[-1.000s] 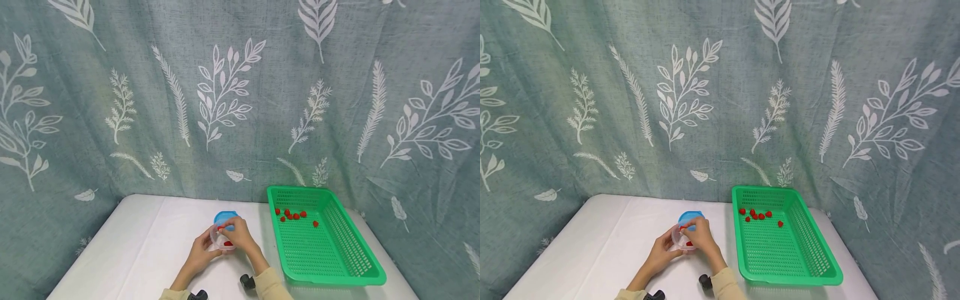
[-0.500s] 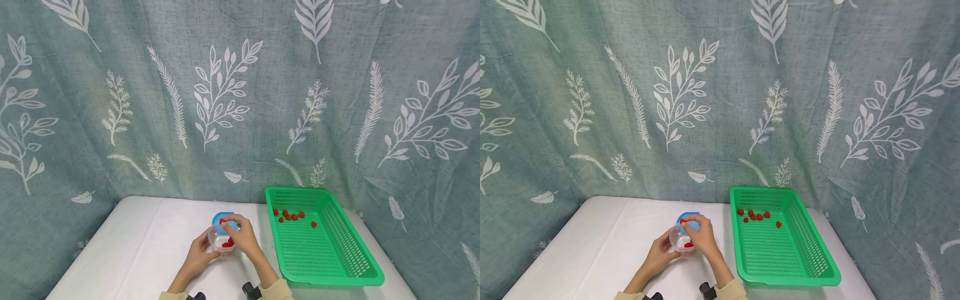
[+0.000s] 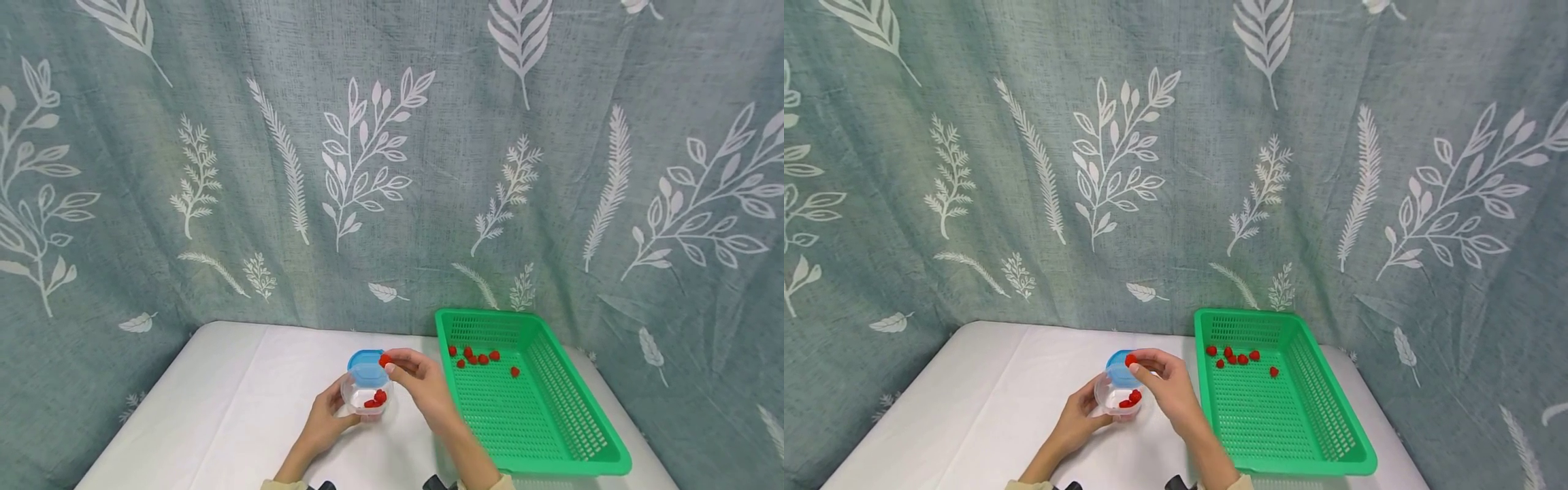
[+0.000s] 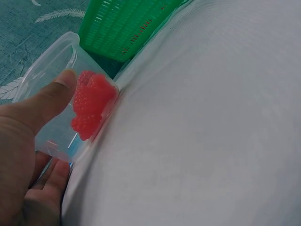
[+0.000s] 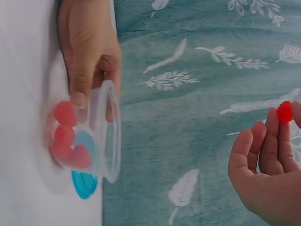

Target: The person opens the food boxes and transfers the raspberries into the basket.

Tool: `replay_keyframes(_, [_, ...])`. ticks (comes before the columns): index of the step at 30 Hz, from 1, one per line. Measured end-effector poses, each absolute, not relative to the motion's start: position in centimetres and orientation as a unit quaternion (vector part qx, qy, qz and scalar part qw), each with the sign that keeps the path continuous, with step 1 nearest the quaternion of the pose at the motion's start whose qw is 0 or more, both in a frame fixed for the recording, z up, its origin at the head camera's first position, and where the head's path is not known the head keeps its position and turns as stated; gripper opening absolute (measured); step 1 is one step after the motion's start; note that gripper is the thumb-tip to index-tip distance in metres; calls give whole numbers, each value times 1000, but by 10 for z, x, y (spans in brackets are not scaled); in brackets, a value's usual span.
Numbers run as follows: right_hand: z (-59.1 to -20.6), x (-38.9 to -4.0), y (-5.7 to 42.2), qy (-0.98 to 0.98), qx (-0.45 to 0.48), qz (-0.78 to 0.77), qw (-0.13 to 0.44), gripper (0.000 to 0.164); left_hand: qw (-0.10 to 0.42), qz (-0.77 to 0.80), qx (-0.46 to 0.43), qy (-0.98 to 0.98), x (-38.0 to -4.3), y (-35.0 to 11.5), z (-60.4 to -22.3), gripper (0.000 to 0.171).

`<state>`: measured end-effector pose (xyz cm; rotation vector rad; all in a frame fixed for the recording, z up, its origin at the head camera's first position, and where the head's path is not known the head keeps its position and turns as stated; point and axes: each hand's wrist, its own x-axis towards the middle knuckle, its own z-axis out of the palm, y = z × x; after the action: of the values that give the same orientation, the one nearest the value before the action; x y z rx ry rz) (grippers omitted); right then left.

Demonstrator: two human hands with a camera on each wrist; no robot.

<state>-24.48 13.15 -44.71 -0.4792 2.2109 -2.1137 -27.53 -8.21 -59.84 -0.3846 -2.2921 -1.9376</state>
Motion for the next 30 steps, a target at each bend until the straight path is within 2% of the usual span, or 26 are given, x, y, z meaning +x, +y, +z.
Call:
replay_keyframes(8, [-419,-235,172,677,-180,-713,23,35,57,-659,-129,-739,-274,-79,-598,88])
replay_keyframes(13, [-403,-249,210,675,-189,-713,3,24,61,-663,-141,-733,-274,-79,-597,88])
replay_keyframes(16, [-396,-262,232,694,-165,-701,-7,27,66,-662,-133,-735,-274,-78,-598,88])
replay_keyframes(18, [-393,-272,245,711,-142,-689,-11,35,67,-661,-128,-737,-274,-78,-599,87])
replay_keyframes(23, [-401,-302,275,743,-101,-661,-13,52,58,-652,-122,-746,-273,-78,-599,87])
replay_keyframes(30, [-435,-338,302,790,-79,-607,-15,56,57,-645,-123,-752,-274,-77,-599,88])
